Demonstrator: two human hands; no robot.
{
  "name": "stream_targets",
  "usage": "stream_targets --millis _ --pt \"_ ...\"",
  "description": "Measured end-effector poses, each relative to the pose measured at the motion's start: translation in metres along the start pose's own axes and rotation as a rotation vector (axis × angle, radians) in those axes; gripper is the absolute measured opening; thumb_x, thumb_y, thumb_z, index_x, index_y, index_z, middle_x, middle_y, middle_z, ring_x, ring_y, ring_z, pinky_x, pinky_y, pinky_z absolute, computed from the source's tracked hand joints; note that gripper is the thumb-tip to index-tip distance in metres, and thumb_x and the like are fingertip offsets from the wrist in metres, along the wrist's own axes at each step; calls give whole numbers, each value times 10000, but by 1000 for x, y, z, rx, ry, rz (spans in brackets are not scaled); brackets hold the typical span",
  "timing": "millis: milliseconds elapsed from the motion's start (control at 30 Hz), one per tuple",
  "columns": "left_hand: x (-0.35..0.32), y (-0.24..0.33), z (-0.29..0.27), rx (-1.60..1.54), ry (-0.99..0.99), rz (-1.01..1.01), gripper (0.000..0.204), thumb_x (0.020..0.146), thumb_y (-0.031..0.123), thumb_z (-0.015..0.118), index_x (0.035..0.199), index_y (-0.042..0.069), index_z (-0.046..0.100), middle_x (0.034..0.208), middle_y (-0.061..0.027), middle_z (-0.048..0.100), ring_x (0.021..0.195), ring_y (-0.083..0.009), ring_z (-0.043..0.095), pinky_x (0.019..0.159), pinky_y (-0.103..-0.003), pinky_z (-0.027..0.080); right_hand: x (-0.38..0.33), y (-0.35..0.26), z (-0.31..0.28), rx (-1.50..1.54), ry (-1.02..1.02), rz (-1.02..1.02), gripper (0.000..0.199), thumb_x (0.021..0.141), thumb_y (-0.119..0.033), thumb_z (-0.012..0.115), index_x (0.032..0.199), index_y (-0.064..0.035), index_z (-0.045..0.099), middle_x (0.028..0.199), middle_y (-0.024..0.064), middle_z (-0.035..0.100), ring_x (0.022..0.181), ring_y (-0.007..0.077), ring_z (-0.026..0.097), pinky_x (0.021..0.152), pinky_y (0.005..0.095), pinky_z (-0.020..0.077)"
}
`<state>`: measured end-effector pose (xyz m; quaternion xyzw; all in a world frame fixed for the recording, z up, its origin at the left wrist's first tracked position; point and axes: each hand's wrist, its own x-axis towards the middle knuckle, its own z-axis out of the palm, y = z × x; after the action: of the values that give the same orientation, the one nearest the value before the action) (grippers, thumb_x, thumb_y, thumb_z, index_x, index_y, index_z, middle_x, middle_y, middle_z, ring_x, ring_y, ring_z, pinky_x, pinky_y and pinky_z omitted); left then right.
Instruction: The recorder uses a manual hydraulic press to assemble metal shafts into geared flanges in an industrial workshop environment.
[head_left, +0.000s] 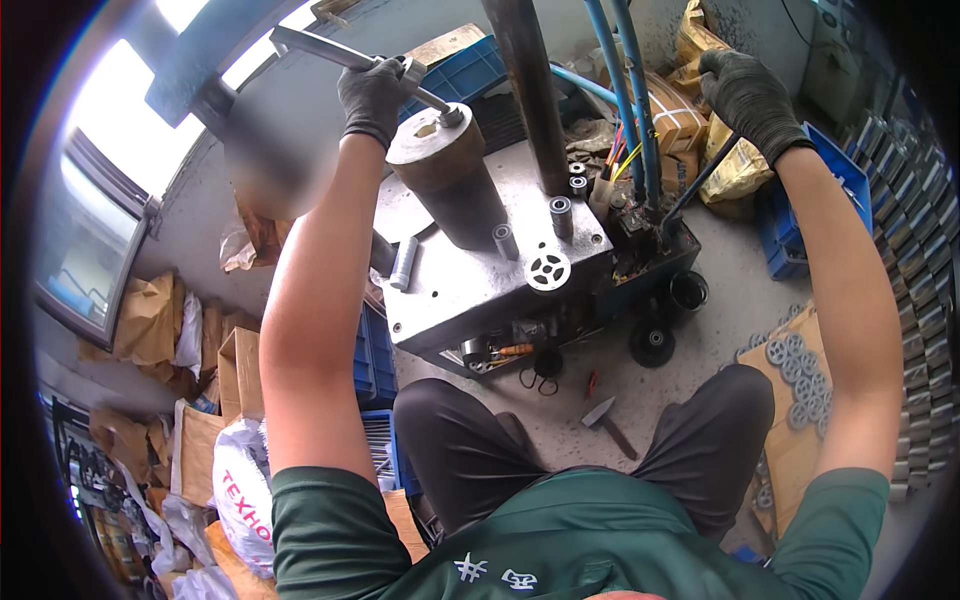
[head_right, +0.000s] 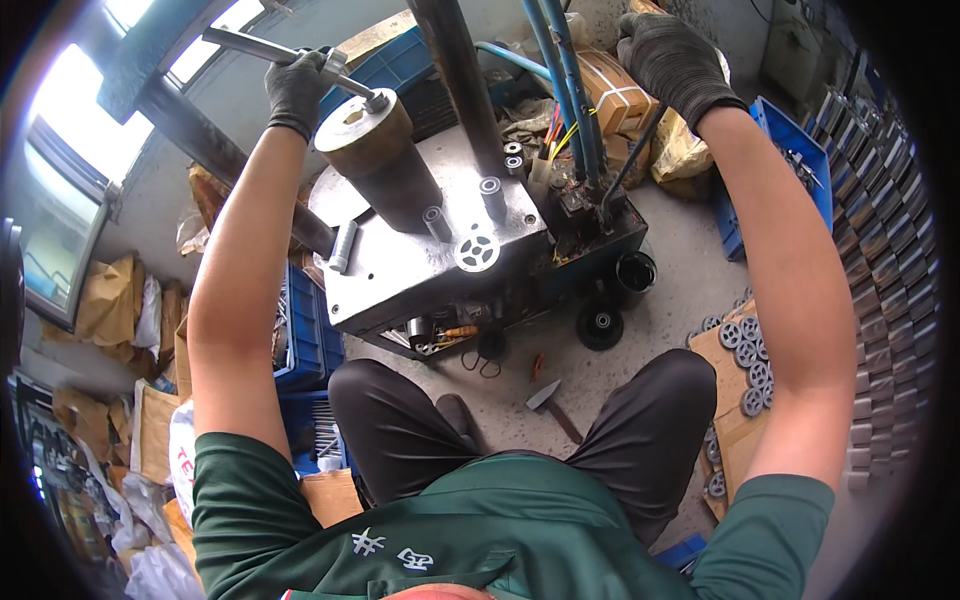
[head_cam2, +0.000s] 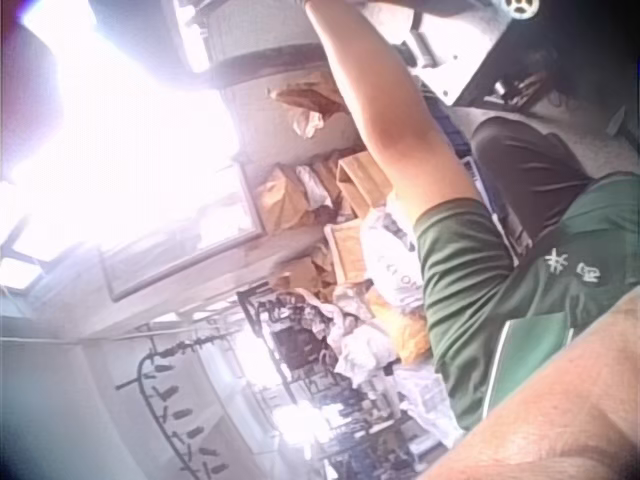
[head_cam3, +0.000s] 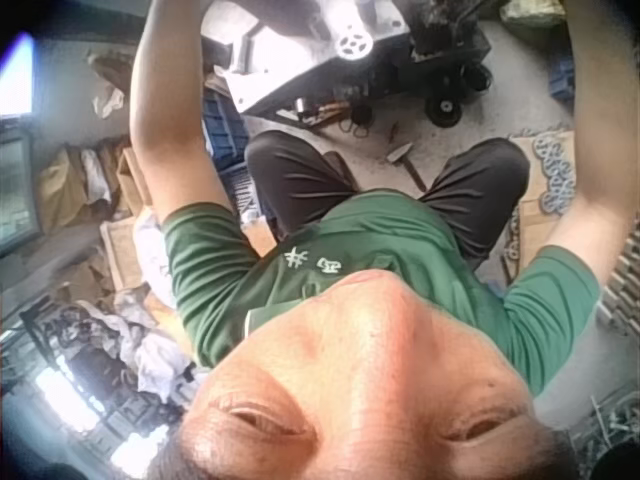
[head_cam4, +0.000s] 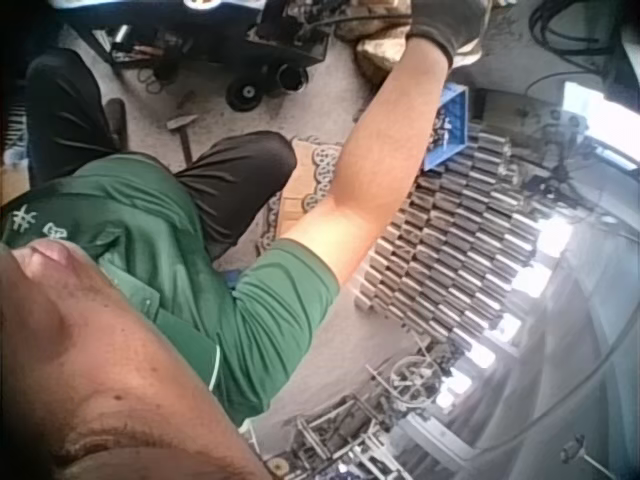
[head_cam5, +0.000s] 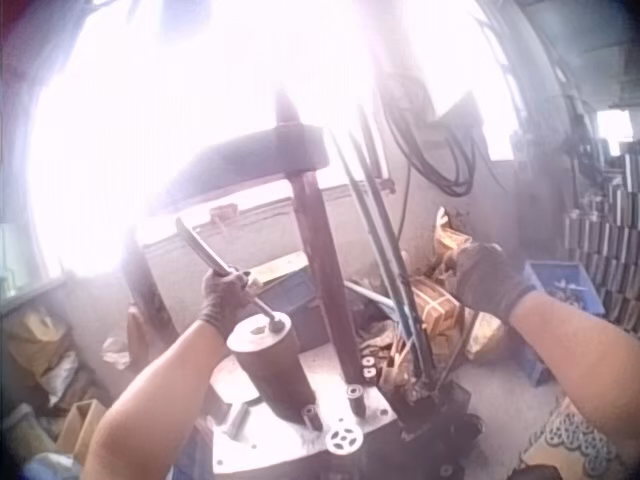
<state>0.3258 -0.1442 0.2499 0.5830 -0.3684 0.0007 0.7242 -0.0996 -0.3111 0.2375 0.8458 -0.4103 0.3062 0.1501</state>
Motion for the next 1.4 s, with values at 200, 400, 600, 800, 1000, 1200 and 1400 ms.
stream_targets --millis 200,400,600,800,1000,1200,1400 --pt "41 -17 -12 738 -191 408 426 839 568 727 946 169 830 940 -65 727 988 -243 708 905 -378 587 4 -7 -3 6 -8 -32 427 965 -529 633 1090 -139 753 1009 155 762 999 331 734 911 478 576" --pt "20 22 20 980 -326 325 411 814 516 780 947 128 811 869 -108 746 911 -256 754 903 -381 601 -7 -5 -5 105 -20 -4 391 979 -464 671 1005 -80 740 969 168 748 928 358 720 826 466 567" --pt "31 23 25 780 -208 163 357 857 282 746 1071 -3 718 954 -200 776 956 -340 765 913 -411 595 -40 -3 -24 76 52 -160 360 977 -422 670 1065 -82 749 966 156 763 930 344 738 875 444 578" --pt "30 9 22 929 -225 347 330 857 246 714 1059 -15 717 956 -244 765 974 -372 761 911 -435 598 -133 6 -69 145 -59 -554 215 924 -118 703 1105 -5 675 1007 209 683 846 373 697 725 459 552" --pt "39 14 37 1700 -372 932 195 942 154 570 1014 39 710 937 -141 713 837 -301 696 780 -451 611 -179 5 -80 346 -302 -235 401 897 -92 688 1286 2 658 1063 231 690 936 405 696 817 463 560" --pt "18 34 35 847 -132 138 332 876 254 710 1079 -8 723 1019 -257 764 1032 -380 751 949 -432 594 -178 0 -86 393 -476 -265 415 869 -86 681 1274 6 672 1055 233 704 949 413 693 856 470 558" --pt "10 33 33 774 -125 179 353 878 272 714 1108 4 718 1038 -248 764 1038 -381 748 956 -431 590 -178 -6 -90 369 -477 -438 362 832 -57 654 1190 -20 693 925 199 689 845 422 666 746 505 534"
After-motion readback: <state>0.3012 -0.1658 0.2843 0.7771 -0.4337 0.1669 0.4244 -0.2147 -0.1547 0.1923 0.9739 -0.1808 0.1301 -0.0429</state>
